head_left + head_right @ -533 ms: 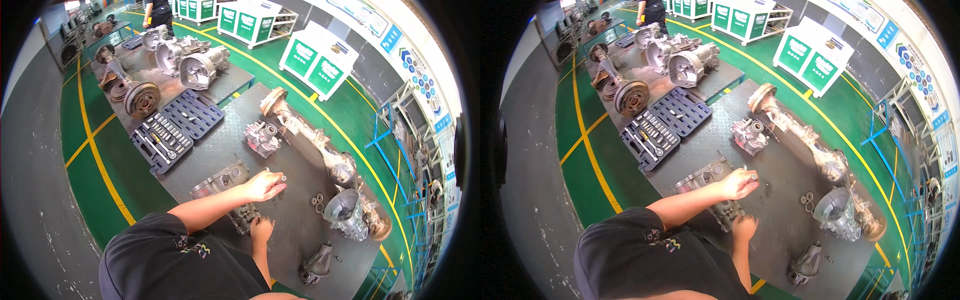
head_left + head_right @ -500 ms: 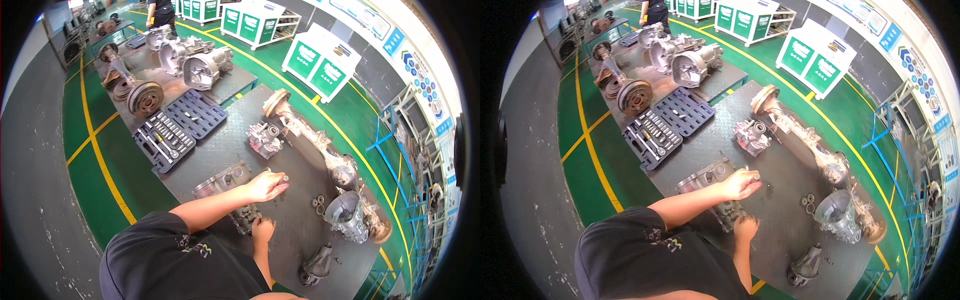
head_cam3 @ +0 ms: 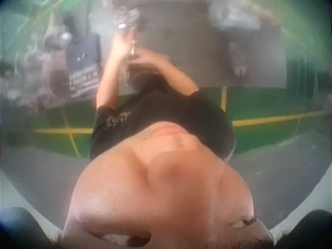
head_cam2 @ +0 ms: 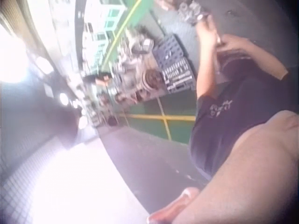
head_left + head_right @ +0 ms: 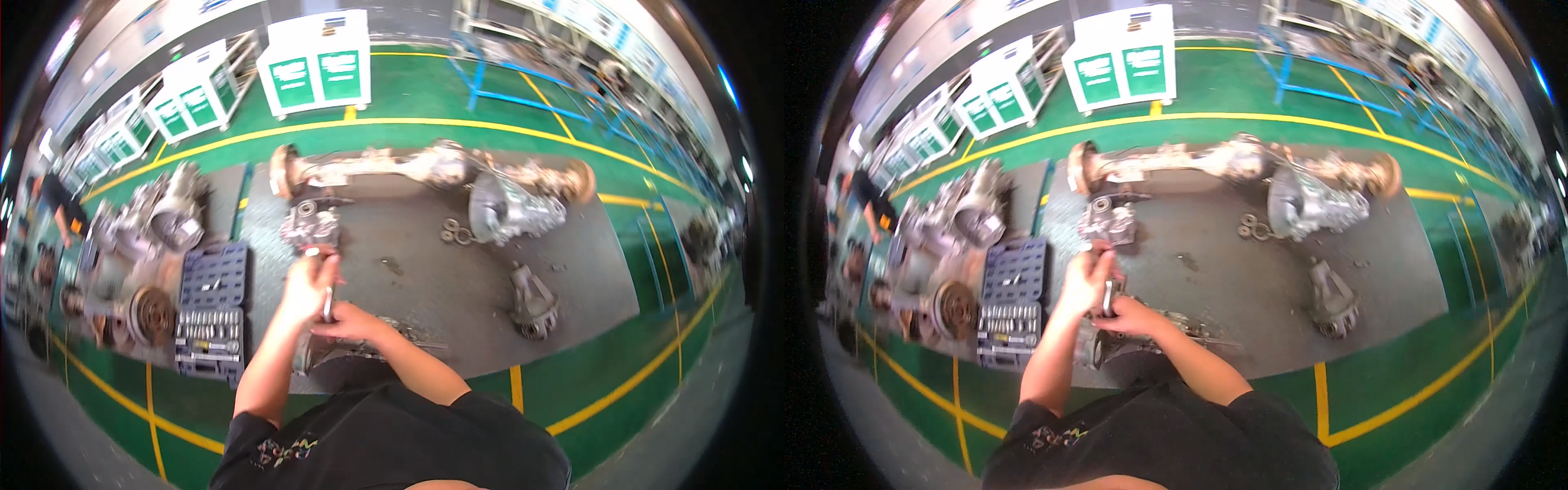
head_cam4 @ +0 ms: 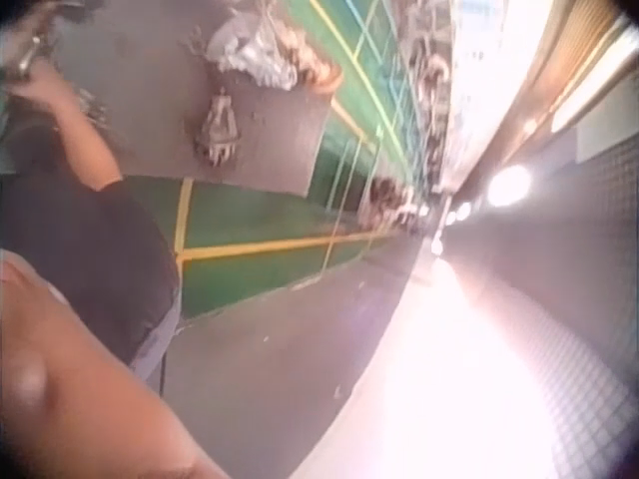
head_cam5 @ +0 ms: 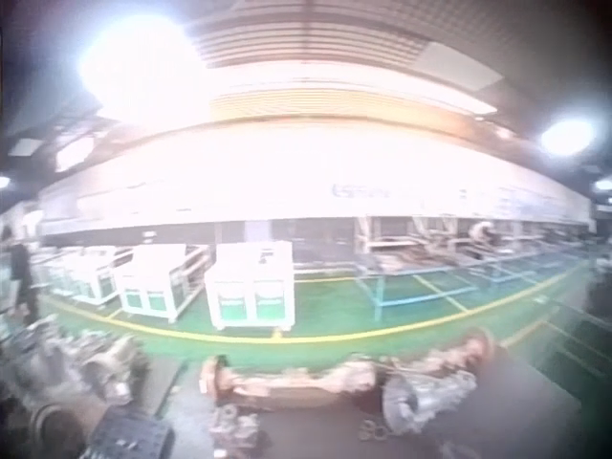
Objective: Disassemble a vehicle transmission component using tools and manual manipulation.
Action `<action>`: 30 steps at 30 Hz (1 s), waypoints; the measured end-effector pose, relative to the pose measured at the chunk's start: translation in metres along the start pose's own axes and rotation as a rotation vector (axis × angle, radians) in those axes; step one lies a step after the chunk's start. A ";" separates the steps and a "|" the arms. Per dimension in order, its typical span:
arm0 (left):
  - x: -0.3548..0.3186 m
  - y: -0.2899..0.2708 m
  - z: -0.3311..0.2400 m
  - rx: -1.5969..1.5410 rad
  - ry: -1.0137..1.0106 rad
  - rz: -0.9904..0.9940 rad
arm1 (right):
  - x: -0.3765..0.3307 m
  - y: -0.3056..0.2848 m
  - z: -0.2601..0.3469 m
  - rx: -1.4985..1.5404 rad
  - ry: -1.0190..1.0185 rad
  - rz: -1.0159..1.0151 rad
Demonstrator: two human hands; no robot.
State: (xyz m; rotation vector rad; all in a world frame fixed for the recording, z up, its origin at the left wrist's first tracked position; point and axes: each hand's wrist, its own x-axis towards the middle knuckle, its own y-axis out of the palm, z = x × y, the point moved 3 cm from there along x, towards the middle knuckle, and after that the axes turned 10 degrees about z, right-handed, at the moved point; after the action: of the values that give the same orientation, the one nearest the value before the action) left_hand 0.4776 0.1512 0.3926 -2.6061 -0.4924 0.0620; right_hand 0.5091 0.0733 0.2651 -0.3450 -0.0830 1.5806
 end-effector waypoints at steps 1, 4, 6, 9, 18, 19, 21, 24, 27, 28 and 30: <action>0.002 0.001 0.001 -0.158 0.100 0.068 | -0.007 -0.006 -0.005 0.207 -0.023 0.047; 0.005 -0.002 0.014 -0.371 0.366 0.009 | -0.037 -0.046 -0.025 0.189 -0.109 -0.071; 0.005 0.006 0.029 -0.439 0.276 -0.051 | -0.042 -0.057 -0.040 0.275 -0.186 0.124; -0.003 0.018 0.036 -0.321 0.230 -0.079 | -0.041 -0.076 -0.066 0.259 0.007 0.106; -0.015 0.051 -0.019 0.260 0.573 0.328 | -0.008 -0.047 -0.037 0.257 -0.599 -0.649; -0.012 0.049 -0.015 0.124 0.440 0.390 | -0.016 -0.040 -0.029 0.105 -0.680 -0.508; -0.007 0.042 -0.006 -0.270 0.247 0.229 | -0.046 -0.026 -0.022 -0.049 -0.328 0.063; -0.008 0.047 0.006 -0.289 0.068 0.226 | -0.074 -0.075 -0.037 0.146 -0.154 -0.217; -0.008 0.061 -0.003 -0.024 0.349 0.442 | -0.030 -0.089 -0.044 0.127 -0.255 -0.751; -0.010 0.061 -0.006 0.005 0.399 0.439 | -0.009 -0.075 -0.046 0.164 -0.244 -0.948; -0.006 0.054 -0.008 0.091 0.395 0.240 | 0.014 -0.039 -0.042 0.222 -0.486 -0.512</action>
State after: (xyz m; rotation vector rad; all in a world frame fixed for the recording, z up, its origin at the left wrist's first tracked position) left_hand 0.4908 0.1008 0.3739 -2.4870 -0.0353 -0.3365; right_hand 0.5580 0.0824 0.2331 0.2297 -0.3401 1.1191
